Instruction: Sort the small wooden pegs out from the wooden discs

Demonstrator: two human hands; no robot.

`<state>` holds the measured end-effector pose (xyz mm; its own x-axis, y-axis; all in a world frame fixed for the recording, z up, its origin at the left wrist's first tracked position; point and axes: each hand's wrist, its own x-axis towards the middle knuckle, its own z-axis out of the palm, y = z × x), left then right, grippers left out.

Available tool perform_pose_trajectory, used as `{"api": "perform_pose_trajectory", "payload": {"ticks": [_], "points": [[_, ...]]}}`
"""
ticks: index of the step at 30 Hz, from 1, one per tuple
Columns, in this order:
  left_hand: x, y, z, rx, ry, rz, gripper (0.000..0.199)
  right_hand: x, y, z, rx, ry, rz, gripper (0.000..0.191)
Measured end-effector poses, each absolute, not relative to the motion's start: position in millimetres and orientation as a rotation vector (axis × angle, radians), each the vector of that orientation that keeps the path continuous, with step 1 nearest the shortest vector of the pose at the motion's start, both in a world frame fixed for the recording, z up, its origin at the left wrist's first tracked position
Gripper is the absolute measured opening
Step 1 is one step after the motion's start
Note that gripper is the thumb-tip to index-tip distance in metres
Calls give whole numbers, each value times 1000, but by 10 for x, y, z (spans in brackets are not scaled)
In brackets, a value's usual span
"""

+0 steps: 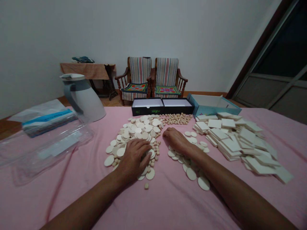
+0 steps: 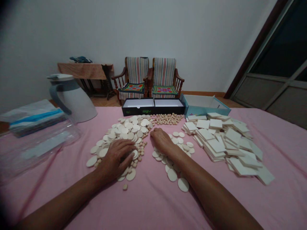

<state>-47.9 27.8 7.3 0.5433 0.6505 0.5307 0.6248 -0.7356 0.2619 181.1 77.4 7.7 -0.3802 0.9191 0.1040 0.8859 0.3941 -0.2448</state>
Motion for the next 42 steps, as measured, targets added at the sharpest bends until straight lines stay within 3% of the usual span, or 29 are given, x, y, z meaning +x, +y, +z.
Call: {"api": "perform_pose_trajectory", "payload": {"ticks": [5, 11, 16, 26, 29, 32, 42], "points": [[-488, 272, 62, 2728, 1126, 975, 17, 1926, 841, 133, -1741, -2273, 190, 20], [-487, 269, 58, 2731, 1123, 974, 17, 1983, 891, 197, -1499, -1935, -5, 36], [-476, 266, 79, 2720, 1133, 976, 16, 1756, 757, 105, -1277, -2290, 387, 24], [-483, 269, 64, 2729, 1126, 983, 16, 1771, 754, 116, -1590, -2247, 291, 10], [-481, 272, 51, 2729, 1127, 989, 17, 1932, 865, 177, -1679, -2038, 172, 20], [-482, 273, 50, 2723, 1134, 982, 17, 1981, 909, 211, -1484, -1819, 39, 34], [-466, 268, 88, 2738, 1135, 980, 17, 1614, 648, 65, -1149, -2345, 512, 27]]}}
